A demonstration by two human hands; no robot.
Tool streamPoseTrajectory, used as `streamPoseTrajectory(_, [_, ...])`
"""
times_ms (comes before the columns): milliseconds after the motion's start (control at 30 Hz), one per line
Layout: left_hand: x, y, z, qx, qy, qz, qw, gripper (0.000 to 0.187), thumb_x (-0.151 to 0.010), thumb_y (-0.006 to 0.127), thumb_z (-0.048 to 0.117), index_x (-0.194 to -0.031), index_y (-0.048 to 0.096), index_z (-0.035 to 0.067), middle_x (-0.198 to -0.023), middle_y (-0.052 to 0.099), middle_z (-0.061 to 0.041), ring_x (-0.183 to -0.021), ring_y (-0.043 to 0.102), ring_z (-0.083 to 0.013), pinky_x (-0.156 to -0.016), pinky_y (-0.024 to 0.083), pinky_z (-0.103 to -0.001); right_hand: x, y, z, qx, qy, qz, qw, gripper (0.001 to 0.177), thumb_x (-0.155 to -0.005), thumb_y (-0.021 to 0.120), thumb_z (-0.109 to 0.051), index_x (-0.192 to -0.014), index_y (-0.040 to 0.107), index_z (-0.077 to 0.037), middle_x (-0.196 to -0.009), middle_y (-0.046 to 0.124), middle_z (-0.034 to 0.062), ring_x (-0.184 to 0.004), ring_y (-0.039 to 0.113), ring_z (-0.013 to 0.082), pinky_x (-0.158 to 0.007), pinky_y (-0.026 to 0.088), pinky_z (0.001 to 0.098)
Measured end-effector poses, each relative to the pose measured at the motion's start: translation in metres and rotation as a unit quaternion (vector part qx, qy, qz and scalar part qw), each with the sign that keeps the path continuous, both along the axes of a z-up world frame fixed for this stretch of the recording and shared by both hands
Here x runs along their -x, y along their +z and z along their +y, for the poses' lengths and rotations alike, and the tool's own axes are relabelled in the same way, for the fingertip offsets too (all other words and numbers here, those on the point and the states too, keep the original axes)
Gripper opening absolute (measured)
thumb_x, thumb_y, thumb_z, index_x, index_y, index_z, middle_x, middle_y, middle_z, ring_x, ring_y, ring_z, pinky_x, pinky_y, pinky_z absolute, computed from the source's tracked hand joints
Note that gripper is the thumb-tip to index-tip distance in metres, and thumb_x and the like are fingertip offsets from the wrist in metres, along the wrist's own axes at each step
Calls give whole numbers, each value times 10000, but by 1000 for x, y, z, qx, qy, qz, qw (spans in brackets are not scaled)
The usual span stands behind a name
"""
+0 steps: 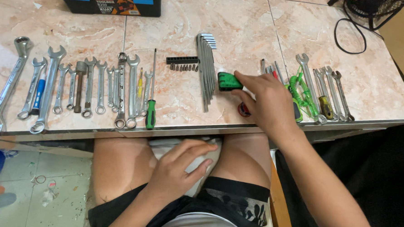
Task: The person sits at a workbench with wrenches, hex keys and screwdrivers laid out, and threads a long thin metal rod through a green handheld holder, repeatedly pulling and repositioning the rod to seat it. They then set the assembled tool on the table and begin handling a black bit holder bar.
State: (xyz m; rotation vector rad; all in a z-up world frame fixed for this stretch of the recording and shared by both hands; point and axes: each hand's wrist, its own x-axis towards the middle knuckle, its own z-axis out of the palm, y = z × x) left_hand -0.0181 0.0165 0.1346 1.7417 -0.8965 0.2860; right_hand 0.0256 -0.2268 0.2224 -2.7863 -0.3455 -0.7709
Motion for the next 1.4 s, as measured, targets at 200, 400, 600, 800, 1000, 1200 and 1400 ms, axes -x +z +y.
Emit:
streamPoseTrajectory(200, [-17,-48,0,-220,-131,-41,966,236,-917,708,219,-1148,725,173,-990,721,-7,-896,707,-225,-692,571,-359,-44,-6,-23,2,-44,34,998,395,-819,841,-252,-1193,784,-141,-894,719,185,-856,665,368,-762,522,464])
streamPoseTrajectory(400, [-33,-73,1,-214,-117,7,970,225,-913,697,197,-1133,740,184,-987,728,-17,-904,704,-241,-709,568,-380,-64,-19,-26,-14,-47,34,998,382,-807,825,-264,-1170,793,-149,-908,715,197,-841,674,358,-765,522,456])
streamPoseTrajectory(600, [-35,-83,-1,-196,-112,64,972,213,-915,700,185,-1124,740,185,-1018,742,-28,-893,716,-247,-732,573,-379,-59,-5,-16,54,-30,22,998,406,-834,810,-244,-1206,764,-85,-912,756,104,-964,670,308,-802,488,466])
streamPoseTrajectory(800, [-35,-93,3,-202,-95,105,969,227,-921,679,207,-1139,734,174,-1025,747,-42,-894,714,-275,-735,574,-391,19,6,11,-101,92,-21,990,235,-954,724,-117,-1178,738,-51,-1120,754,108,-986,675,261,-885,517,370])
streamPoseTrajectory(1000, [-42,-112,-2,-281,-79,134,947,325,-875,687,277,-1185,702,180,-1112,743,-47,-1014,699,-281,-817,571,-405,57,-56,51,-254,272,220,902,144,-923,726,-133,-1031,787,-58,-889,754,77,-785,679,253,-702,539,346])
streamPoseTrajectory(1200, [-47,-121,-3,-334,-23,246,910,377,-842,681,215,-1217,709,175,-1297,653,-99,-1181,612,-321,-922,518,-451,45,-150,66,-246,183,212,928,134,-919,734,-156,-1003,774,-59,-878,738,113,-788,703,295,-704,567,383])
streamPoseTrajectory(1400, [-49,-123,-5,-357,-27,237,903,358,-815,705,215,-1140,694,66,-1300,642,-131,-1145,614,-350,-917,503,-467,40,-200,59,-303,157,206,917,139,-943,702,-129,-1030,764,-39,-894,757,114,-791,715,276,-718,574,361])
